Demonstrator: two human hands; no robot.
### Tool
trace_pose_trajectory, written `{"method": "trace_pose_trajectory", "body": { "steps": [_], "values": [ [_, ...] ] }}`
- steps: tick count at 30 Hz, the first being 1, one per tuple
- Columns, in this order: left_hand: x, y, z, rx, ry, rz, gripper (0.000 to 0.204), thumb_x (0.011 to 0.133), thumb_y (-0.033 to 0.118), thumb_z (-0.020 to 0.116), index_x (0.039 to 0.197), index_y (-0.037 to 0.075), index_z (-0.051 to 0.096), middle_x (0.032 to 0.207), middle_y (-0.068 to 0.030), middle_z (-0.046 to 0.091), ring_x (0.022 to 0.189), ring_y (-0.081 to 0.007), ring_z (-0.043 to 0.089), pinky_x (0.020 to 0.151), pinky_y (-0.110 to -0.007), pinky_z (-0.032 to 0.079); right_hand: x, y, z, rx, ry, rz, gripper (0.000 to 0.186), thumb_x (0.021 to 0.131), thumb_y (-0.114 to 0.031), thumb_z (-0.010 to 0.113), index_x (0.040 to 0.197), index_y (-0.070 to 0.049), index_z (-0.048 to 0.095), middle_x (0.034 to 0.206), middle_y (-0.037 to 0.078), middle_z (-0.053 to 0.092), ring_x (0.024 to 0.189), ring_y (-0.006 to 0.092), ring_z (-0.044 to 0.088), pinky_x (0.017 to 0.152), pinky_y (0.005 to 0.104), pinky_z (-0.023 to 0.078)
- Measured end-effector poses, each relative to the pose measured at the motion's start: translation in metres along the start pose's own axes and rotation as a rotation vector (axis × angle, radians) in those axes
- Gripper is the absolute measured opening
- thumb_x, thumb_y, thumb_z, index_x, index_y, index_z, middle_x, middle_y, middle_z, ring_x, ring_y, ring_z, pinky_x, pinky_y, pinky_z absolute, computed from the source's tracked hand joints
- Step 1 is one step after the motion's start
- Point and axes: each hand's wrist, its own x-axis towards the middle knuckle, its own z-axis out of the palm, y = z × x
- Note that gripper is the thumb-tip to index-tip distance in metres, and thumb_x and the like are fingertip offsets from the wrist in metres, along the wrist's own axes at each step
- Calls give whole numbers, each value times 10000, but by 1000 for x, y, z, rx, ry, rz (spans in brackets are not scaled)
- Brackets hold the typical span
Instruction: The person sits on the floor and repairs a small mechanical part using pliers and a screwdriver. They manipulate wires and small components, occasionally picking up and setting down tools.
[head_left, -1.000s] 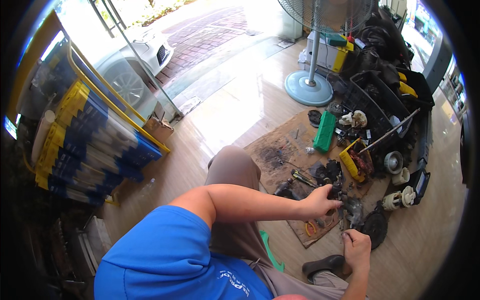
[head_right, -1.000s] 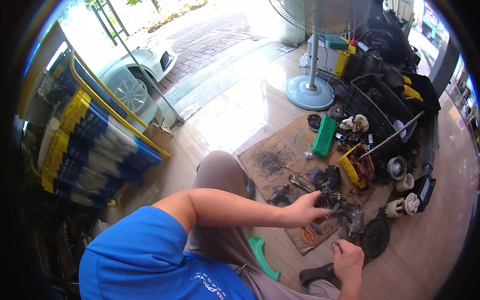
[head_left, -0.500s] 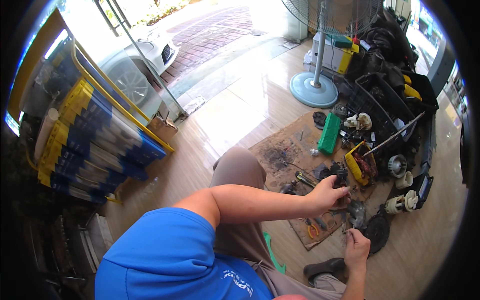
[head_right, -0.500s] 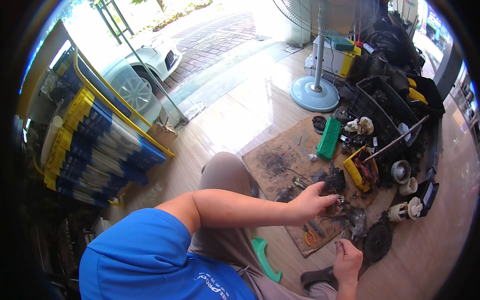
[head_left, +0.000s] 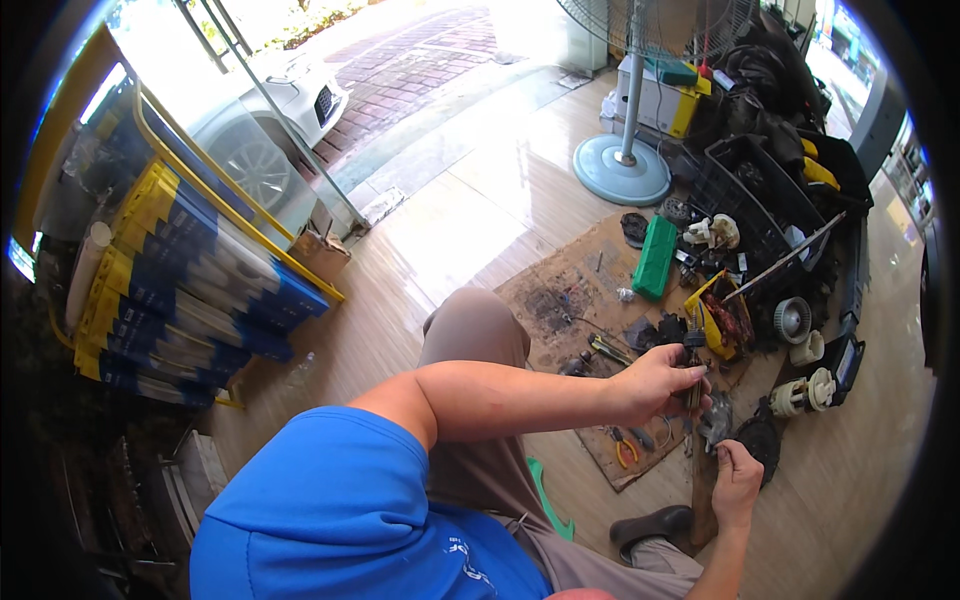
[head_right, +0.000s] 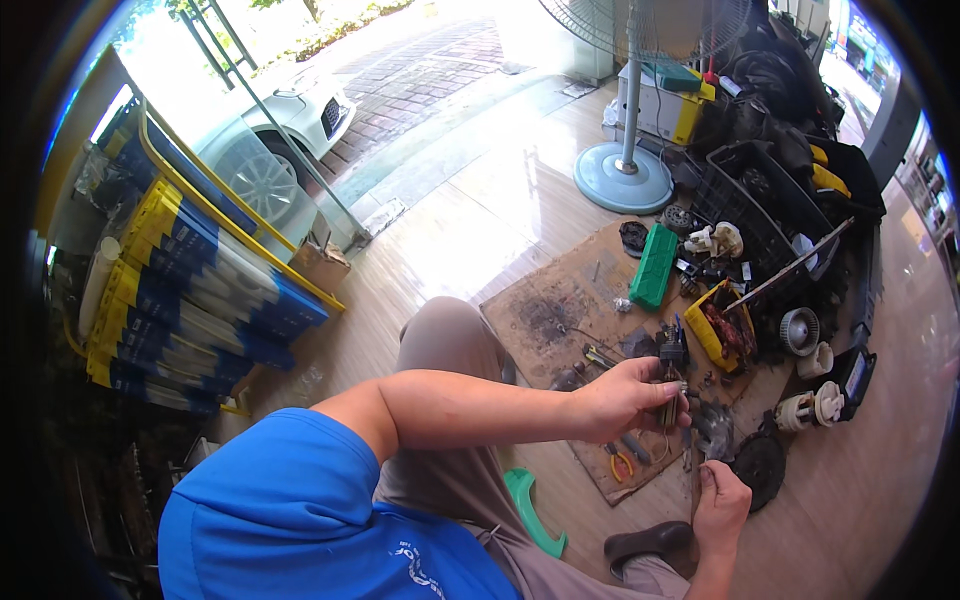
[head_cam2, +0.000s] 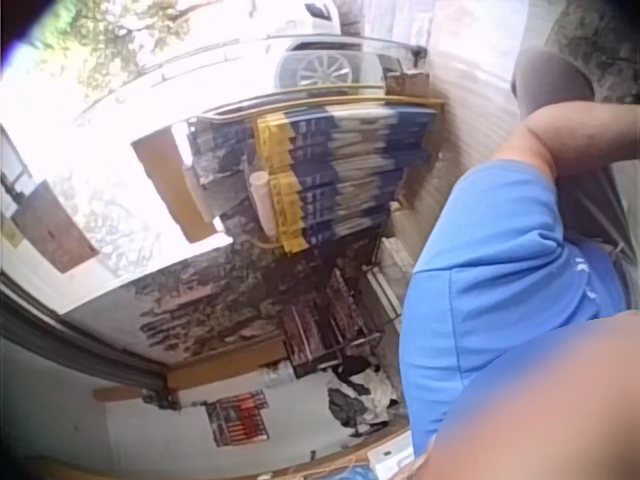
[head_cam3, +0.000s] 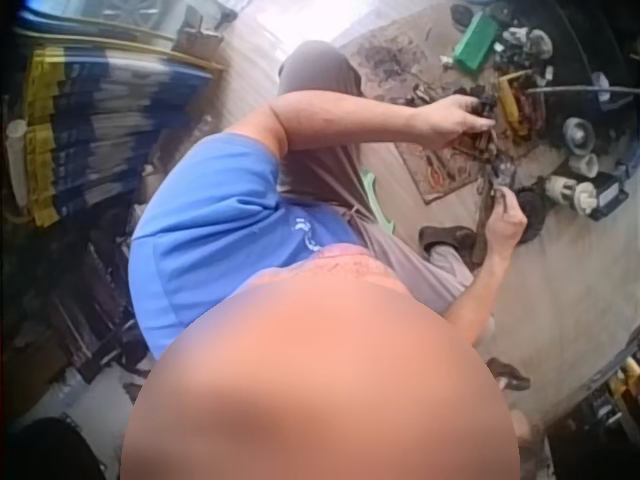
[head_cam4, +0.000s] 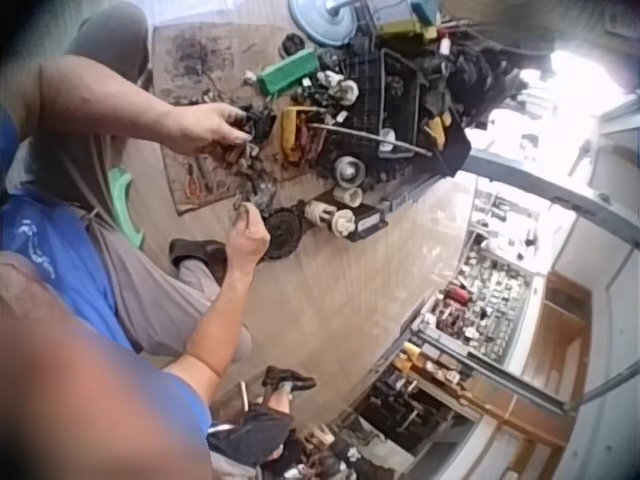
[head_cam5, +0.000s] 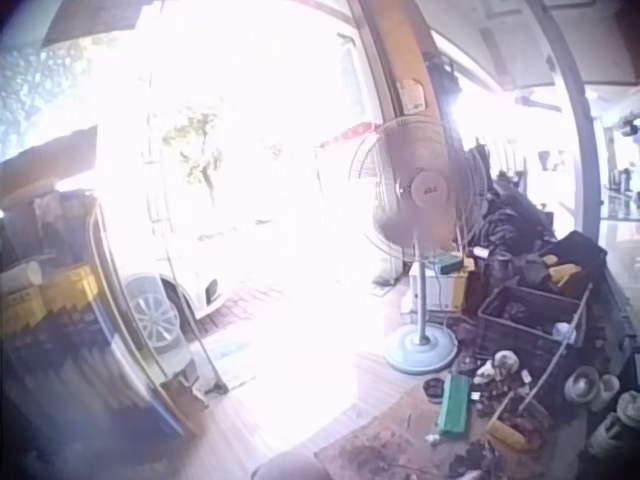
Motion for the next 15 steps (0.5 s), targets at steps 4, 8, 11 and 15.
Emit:
{"method": "trace_pose_trajectory", "body": {
  "steps": [4, 8, 11, 15],
  "values": [
    [2, 2, -6, -16, -10, 25, 202, 1061, 116, 558, 1226, 37, 473, 1096, -121, 643, 1022, -267, 700, 925, -462, 612, -4, 17, 0, 2, 9, -47, 141, 984, -103, 618, 956, 24, 670, 838, 203, 649, 743, 355, 649, 677, 394, 494],
    [5, 5, -19, 6, 28, 66, 209, 1054, 103, 568, 1234, 45, 479, 1105, -113, 638, 1030, -262, 696, 932, -452, 613, -11, 45, -8, -119, -42, 8, 116, 961, -99, 636, 971, 8, 682, 855, 192, 633, 786, 370, 629, 705, 420, 488],
    [4, 2, -22, 14, 39, 72, 212, 1050, 107, 577, 1234, 48, 489, 1110, -103, 637, 1029, -254, 696, 933, -443, 612, -22, 81, -15, -274, -61, 68, 109, 919, -65, 657, 994, -3, 708, 890, 203, 658, 841, 385, 643, 758, 445, 502],
    [2, -2, -17, -9, 63, 74, 198, 1046, 103, 581, 1208, 42, 485, 1073, -100, 628, 986, -238, 696, 872, -423, 631, -38, 126, -30, -393, -55, 205, 139, 908, -31, 661, 1021, 16, 726, 970, 240, 699, 924, 404, 679, 831, 457, 531]
  ]
}}
